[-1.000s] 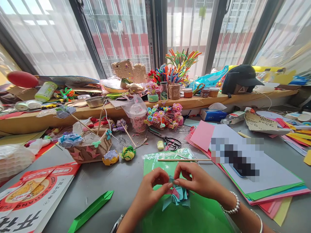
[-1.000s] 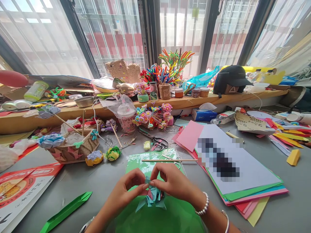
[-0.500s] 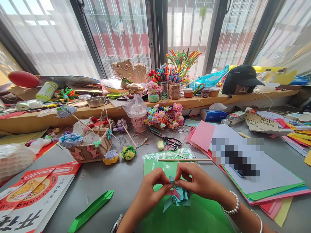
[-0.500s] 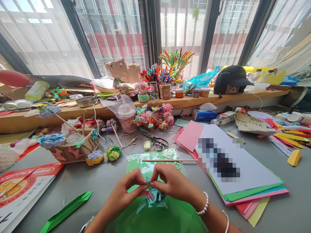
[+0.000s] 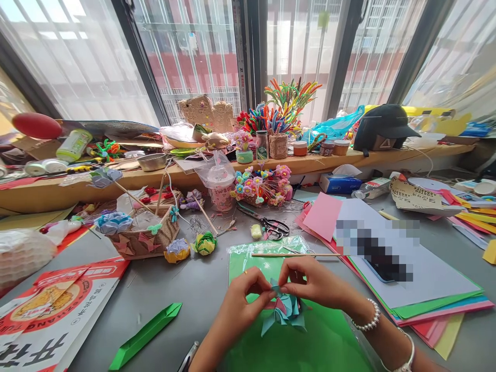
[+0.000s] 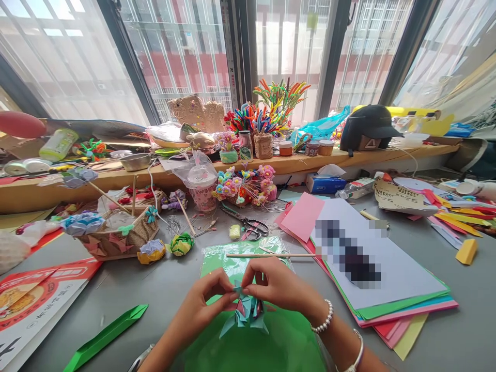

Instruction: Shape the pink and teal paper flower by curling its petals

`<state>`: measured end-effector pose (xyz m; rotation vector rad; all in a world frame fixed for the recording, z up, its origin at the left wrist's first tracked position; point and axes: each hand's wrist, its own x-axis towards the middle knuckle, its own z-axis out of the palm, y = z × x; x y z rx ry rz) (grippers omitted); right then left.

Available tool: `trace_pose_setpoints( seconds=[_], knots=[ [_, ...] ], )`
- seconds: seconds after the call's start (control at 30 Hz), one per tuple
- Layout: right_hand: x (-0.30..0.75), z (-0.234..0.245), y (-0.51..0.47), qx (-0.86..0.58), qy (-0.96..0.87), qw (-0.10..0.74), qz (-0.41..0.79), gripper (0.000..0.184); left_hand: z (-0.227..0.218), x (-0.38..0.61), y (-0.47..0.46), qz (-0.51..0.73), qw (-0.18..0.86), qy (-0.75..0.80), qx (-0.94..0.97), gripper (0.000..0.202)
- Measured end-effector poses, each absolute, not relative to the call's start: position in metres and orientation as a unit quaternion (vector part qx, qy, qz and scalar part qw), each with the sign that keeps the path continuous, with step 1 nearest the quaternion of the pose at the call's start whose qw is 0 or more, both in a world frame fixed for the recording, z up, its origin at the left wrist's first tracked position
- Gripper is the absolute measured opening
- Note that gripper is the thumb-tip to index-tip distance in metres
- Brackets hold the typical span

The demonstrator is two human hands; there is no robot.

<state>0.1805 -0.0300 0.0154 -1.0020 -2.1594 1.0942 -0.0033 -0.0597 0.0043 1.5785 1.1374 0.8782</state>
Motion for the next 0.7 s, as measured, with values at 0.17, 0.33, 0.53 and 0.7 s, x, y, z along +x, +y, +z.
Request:
trace_pose_setpoints(
  seconds=[0.17, 0.33, 0.53, 0.7],
  knots=[
    [0.174, 0.010, -0.020, -0.376, -0.785, 0.256, 0.420, 0.002, -0.004, -0.005, -0.053, 0.362, 0.527, 0.489, 0.593, 0.022],
    [0.168, -0.003, -0.001, -0.356, -0.770, 0.215, 0.484, 0.008, -0.011, -0.011, -0.043, 0.347, 0.633, 0.463, 0.514, 0.033],
    [0.167, -0.004, 0.003, -0.353, -0.778, 0.201, 0.479, 0.009, -0.014, -0.015, -0.040, 0.346, 0.645, 0.453, 0.509, 0.035],
    [0.166, 0.006, 0.003, -0.329, -0.812, 0.175, 0.450, 0.004, -0.015, -0.014, -0.041, 0.338, 0.653, 0.444, 0.511, 0.038]
  ],
)
